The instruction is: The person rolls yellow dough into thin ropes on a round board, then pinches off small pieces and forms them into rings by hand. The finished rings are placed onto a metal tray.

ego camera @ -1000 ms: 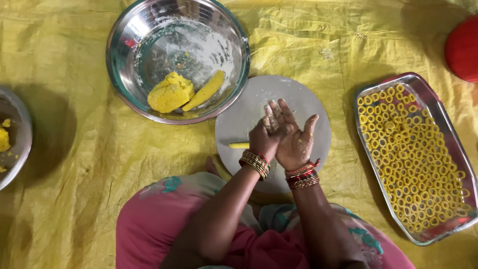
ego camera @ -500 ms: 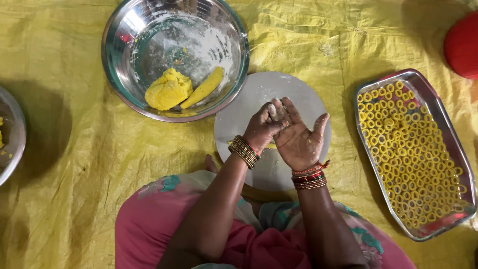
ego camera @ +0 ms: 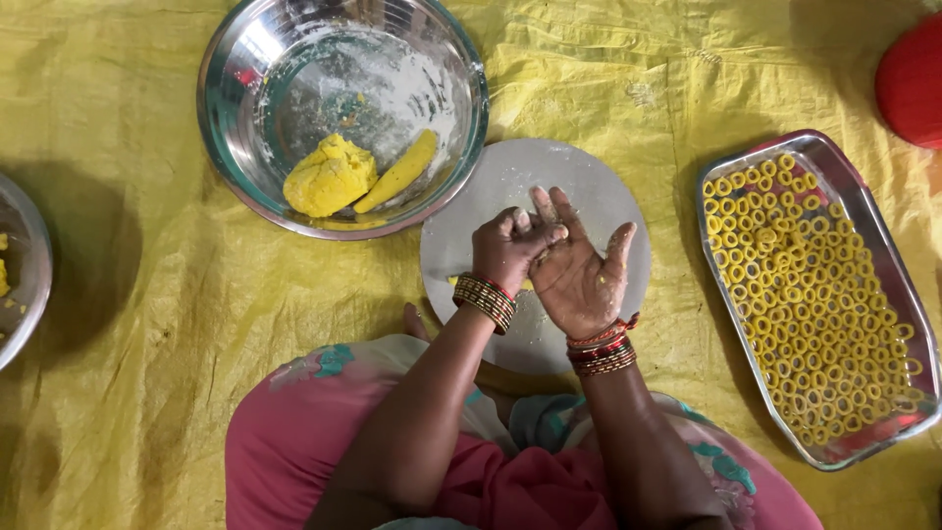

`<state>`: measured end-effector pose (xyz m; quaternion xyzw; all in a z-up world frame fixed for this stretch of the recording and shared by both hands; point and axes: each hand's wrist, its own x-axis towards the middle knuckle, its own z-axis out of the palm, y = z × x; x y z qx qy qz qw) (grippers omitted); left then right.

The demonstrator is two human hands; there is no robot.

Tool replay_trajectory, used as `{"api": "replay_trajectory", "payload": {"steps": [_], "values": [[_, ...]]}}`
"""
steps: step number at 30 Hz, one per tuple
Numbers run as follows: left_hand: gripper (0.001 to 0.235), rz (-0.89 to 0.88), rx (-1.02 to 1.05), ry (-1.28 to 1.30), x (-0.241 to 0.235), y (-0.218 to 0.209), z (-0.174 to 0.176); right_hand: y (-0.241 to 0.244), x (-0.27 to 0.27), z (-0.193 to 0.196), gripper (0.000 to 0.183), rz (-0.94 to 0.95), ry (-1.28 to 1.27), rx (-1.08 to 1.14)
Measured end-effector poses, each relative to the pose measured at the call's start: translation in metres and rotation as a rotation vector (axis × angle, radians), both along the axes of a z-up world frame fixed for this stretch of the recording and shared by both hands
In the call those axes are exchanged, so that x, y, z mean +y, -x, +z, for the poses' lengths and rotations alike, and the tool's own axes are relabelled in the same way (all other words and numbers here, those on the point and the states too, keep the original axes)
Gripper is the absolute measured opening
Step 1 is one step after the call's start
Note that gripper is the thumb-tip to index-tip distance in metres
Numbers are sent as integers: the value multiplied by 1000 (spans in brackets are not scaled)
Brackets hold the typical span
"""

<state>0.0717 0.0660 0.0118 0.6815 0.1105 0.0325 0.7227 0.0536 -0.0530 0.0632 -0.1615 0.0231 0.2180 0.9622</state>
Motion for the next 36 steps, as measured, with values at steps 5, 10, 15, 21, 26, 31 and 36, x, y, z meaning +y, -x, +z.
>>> {"api": "replay_trajectory", "payload": {"steps": [5, 10, 15, 21, 26, 31, 36], "values": [[59, 50, 266, -176, -4, -7, -22, 3, 12, -2, 102, 79, 195, -42], [107, -137, 333, 510, -32, 6, -36, 6, 20, -33, 85, -177, 1154, -577], [118, -189, 536, 789, -35, 27, -24, -3, 5, -53, 73, -300, 1846, -887], [126, -353, 509, 691, -30, 27, -3, -20, -20, -68, 70, -421, 2221, -866], [123, -475, 161, 714, -29, 24, -1, -44, -56, -83, 62, -150, 2479, -586], [105, -283, 388, 629, -28, 12, -35, -36, -31, -92, 49, -274, 2055, -428], [94, -239, 203, 1112, -22, 10, -70, 12, 24, -93, 54, -206, 1416, -607]]}}
